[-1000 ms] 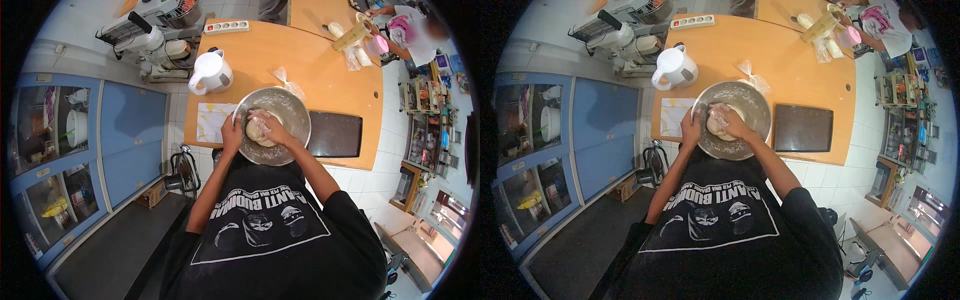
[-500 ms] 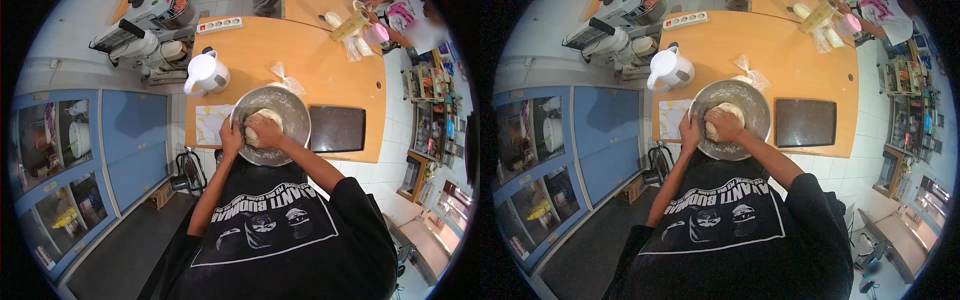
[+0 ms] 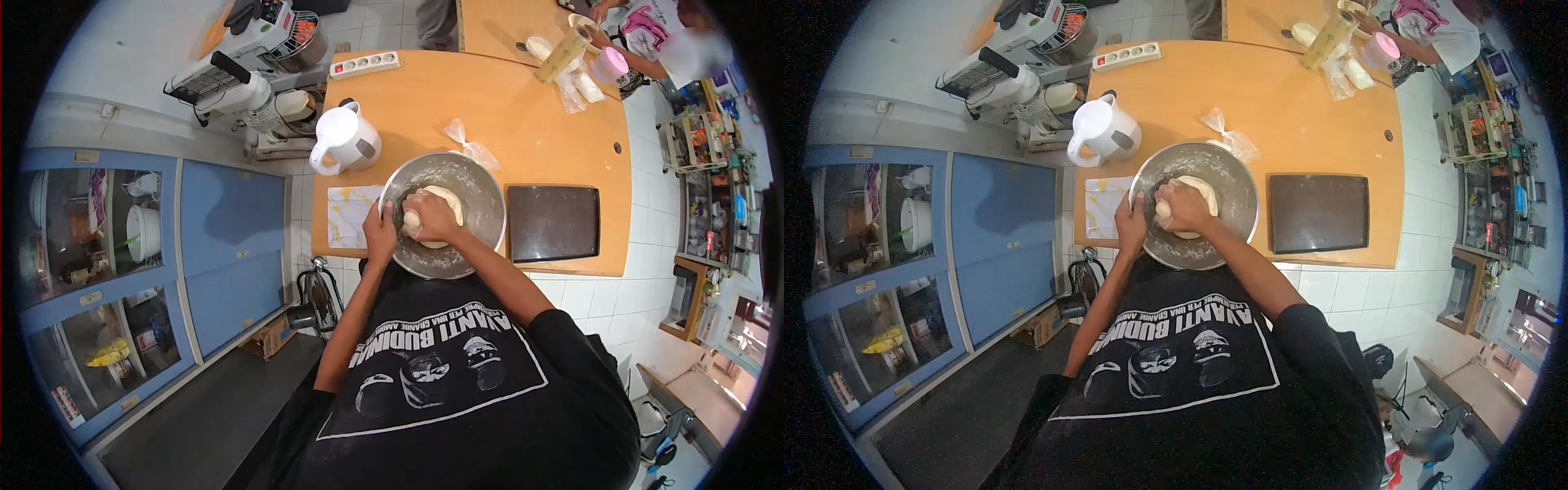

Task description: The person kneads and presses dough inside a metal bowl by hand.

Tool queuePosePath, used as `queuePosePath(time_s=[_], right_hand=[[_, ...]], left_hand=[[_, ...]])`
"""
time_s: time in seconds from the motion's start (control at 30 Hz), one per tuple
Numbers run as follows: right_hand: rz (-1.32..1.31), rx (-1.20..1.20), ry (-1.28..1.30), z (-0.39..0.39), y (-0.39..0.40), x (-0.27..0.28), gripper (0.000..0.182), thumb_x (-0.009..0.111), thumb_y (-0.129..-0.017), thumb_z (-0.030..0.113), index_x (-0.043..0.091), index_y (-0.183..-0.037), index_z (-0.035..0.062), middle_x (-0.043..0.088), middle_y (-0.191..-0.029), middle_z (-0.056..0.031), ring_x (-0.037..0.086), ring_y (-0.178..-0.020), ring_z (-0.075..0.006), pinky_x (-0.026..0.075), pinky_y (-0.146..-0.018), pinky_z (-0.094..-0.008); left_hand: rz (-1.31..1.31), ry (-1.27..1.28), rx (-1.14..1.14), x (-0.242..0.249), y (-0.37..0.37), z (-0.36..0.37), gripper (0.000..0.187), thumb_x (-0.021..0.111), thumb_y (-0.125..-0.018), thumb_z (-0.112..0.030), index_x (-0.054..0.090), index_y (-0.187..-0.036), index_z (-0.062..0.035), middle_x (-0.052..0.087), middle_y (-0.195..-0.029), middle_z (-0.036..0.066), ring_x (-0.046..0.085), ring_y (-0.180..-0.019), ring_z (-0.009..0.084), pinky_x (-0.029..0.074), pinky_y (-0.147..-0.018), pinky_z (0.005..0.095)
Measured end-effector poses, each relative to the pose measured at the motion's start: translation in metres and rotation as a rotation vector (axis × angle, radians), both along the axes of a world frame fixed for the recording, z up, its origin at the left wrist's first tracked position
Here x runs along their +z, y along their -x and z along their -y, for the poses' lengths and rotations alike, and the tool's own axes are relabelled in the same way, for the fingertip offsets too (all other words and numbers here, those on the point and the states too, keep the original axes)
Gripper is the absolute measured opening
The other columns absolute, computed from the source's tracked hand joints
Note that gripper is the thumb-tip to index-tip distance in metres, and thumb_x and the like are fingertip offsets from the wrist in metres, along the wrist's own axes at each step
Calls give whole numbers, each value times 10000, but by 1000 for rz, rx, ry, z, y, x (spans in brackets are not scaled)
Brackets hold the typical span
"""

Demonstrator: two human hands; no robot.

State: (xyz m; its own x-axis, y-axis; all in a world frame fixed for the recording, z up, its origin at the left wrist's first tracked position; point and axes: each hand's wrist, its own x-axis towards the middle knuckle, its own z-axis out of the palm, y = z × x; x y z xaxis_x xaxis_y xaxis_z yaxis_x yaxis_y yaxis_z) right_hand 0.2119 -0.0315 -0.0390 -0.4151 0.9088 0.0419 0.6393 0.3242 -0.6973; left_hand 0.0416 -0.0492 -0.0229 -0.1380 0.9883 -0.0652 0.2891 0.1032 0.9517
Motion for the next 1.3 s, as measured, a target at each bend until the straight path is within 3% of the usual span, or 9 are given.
queuePosePath(time_s=[0.07, 0.13, 0.17, 0.3, 0.47, 0.67, 0.73, 0.87, 1.3], right_hand=[[28, -13, 113, 1, -5, 10, 467, 803, -757, 370, 689, -1140, 129, 689, -1150, -140, 625, -1198, -359, 558, -857, -517], [-780, -96, 576, -2, -15, 30, 573, 721, -826, 299, 601, -1363, 140, 628, -1383, -126, 587, -1304, -289, 561, -916, -457], [-833, -111, 740, -3, -27, 69, 623, 585, -988, 414, 457, -1540, 154, 482, -1574, -91, 485, -1418, -246, 546, -942, -445], [-1197, -123, 855, 16, -47, 46, 786, 383, -1032, 689, 450, -1546, 98, 455, -1601, -88, 386, -1499, -244, 545, -996, -469], [-1274, -331, 842, 24, -43, 31, 706, 392, -1064, 625, 485, -1509, 85, 479, -1580, -88, 411, -1477, -242, 536, -1029, -517], [-484, -223, 270, 13, -52, 23, 563, 632, -1007, 413, 517, -1473, 120, 500, -1542, -130, 480, -1419, -295, 493, -1027, -562], [357, 21, -106, 21, -29, 21, 703, 753, -865, 451, 528, -1459, 149, 471, -1539, -170, 451, -1437, -344, 417, -1083, -609], [460, 1, 22, 14, -16, 27, 866, 829, -686, 559, 548, -1408, 174, 484, -1453, -168, 447, -1388, -398, 382, -1056, -665], [313, -76, 61, -21, -5, 11, 630, 823, -710, 512, 615, -1150, 112, 646, -1203, -182, 677, -1037, -416, 519, -946, -551]], left_hand=[[-32, 83, -67, 18, 0, -1, 365, 560, -1087, -241, 646, -1296, 45, 735, -1151, 188, 662, -1065, 232, 502, -969, 382], [-19, 68, -77, 12, 4, 0, 365, 564, -1085, -239, 647, -1294, 48, 735, -1150, 188, 659, -1066, 223, 503, -964, 378], [-13, 52, -82, 9, 5, -2, 365, 568, -1083, -238, 648, -1293, 50, 736, -1148, 188, 657, -1066, 215, 505, -960, 373], [-14, -21, -84, -3, 5, -4, 298, 568, -1065, -190, 662, -1224, 44, 727, -1054, 247, 699, -959, 351, 525, -881, 411], [-18, -60, -74, 1, 2, 0, 292, 558, -1063, -174, 663, -1227, 44, 729, -1064, 247, 702, -974, 351, 526, -887, 415], [-44, 20, -30, 7, 1, 4, 293, 566, -1062, -171, 666, -1236, 42, 732, -1090, 237, 711, -1014, 354, 530, -904, 411], [-62, 20, -17, 5, -1, 2, 295, 568, -1062, -175, 665, -1236, 42, 733, -1091, 235, 713, -1021, 354, 532, -908, 410], [-55, 27, -10, 4, -1, 1, 360, 564, -1081, -246, 652, -1283, 39, 747, -1099, 198, 691, -1015, 248, 518, -934, 383], [-30, 38, -46, 14, -1, -12, 361, 571, -1078, -248, 660, -1259, 51, 746, -1092, 192, 680, -1015, 227, 513, -930, 375]])
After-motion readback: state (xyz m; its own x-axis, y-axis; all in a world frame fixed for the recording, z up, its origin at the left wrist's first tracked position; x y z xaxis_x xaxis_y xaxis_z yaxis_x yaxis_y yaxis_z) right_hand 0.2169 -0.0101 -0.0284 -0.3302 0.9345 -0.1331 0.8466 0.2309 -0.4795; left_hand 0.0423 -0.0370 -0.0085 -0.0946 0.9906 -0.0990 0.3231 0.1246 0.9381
